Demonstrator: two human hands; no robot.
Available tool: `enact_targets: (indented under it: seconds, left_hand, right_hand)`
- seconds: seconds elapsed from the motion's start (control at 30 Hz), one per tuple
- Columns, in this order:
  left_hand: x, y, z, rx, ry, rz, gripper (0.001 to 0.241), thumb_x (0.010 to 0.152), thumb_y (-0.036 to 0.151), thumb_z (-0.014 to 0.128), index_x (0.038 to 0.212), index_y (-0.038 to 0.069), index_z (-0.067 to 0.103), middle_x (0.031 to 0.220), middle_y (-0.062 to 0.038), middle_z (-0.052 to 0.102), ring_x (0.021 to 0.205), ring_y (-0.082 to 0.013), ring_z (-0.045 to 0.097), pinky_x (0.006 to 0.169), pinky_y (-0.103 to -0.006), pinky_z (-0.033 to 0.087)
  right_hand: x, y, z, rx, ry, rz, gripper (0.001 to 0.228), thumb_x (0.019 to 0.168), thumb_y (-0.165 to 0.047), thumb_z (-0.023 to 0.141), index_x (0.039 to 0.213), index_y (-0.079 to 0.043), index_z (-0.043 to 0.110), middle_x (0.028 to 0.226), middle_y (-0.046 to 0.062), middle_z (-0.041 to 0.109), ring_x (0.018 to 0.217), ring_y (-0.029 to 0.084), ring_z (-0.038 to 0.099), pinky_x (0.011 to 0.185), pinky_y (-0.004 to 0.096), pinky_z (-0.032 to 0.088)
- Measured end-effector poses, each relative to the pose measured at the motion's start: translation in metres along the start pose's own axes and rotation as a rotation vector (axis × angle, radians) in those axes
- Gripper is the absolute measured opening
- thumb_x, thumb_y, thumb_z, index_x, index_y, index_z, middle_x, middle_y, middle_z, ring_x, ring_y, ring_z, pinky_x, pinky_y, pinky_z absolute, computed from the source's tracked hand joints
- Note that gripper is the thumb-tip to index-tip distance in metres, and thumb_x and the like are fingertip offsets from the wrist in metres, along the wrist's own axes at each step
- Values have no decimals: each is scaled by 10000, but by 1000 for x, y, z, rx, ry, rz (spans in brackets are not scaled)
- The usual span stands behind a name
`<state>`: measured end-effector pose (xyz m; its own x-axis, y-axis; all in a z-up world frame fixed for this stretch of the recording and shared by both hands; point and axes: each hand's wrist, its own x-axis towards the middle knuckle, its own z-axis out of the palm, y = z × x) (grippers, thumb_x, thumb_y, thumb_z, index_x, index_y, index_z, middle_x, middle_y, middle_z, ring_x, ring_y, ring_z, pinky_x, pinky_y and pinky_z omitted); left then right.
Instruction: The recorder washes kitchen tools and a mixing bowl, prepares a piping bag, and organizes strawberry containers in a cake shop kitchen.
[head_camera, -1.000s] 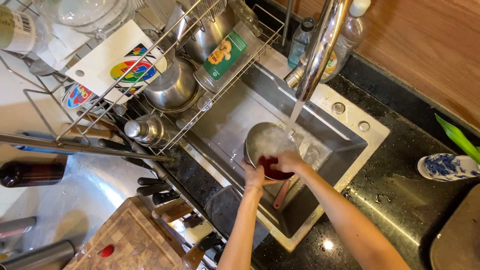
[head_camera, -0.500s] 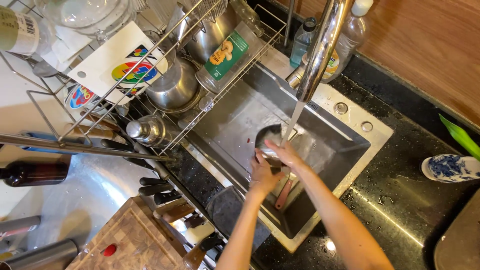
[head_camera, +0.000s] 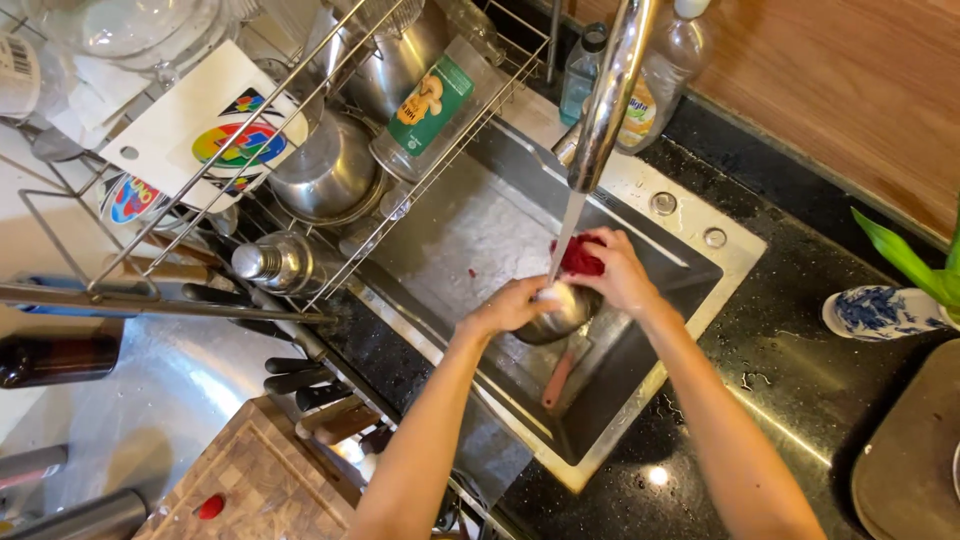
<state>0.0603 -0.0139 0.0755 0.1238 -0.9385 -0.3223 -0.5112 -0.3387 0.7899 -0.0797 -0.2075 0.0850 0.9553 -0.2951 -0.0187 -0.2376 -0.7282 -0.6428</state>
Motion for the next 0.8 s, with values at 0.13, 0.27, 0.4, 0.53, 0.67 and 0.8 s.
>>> enact_targets:
  seconds: [0.13,0.27,0.4,0.53,0.67,0.8]
  left_hand:
    - [70,-108,92,-335,387,161,490,1113,316,629,1415,-54,520,1436,-218,550,1304,-347,551,1083,-442,428]
    - [52,-70,71,-1336,654,-72,408,1013,345,550,1276,33,564,1247,-154,647,1061,-264,668,898,-405,571]
    - [20,-22,56,-1462,559,-299,690,1055,600,367,1223,-5,653,1175,-157,682,1003,-223,665,875,-341,557]
    - [9,-11,63,-1007,571,-381,623,1095,601,339,1306,89,624,1213,-23,685,1116,-92,623,963,-237,478]
    - [7,-9,58,-904,786,-187,517,1046,490,543,1081,4,717,931,-41,691,840,-120,572,763,-274,496]
    - [-4,15,40,-1227,1043,-169,449,1042,442,552,1018,19,701,901,-17,696,791,-102,595,722,-265,491]
  right_hand:
    - [-29,-33,41,3,272,56,462,977,-286,699,1337,-5,627,1507,178,494,1394,350,435,1203,489,402]
    - [-61,-105,51,-106,349,-62,505,781,-155,693,1270,-35,658,1463,176,495,1402,424,378,1142,625,323]
    - [-31,-102,66,-83,426,-21,478,831,-126,618,1304,-79,663,1404,139,549,1360,409,410,1015,636,400]
    - [40,14,106,-17,193,352,305,1002,-355,639,1120,-82,706,1220,151,680,1127,343,609,912,512,513]
    - [29,59,114,982,11,742,409,1030,-481,537,1209,-134,660,1130,88,721,1004,244,697,875,407,554]
    - [-23,48,159,1682,319,951,454,1046,-466,504,1278,-99,638,1191,98,674,1029,236,652,886,410,542]
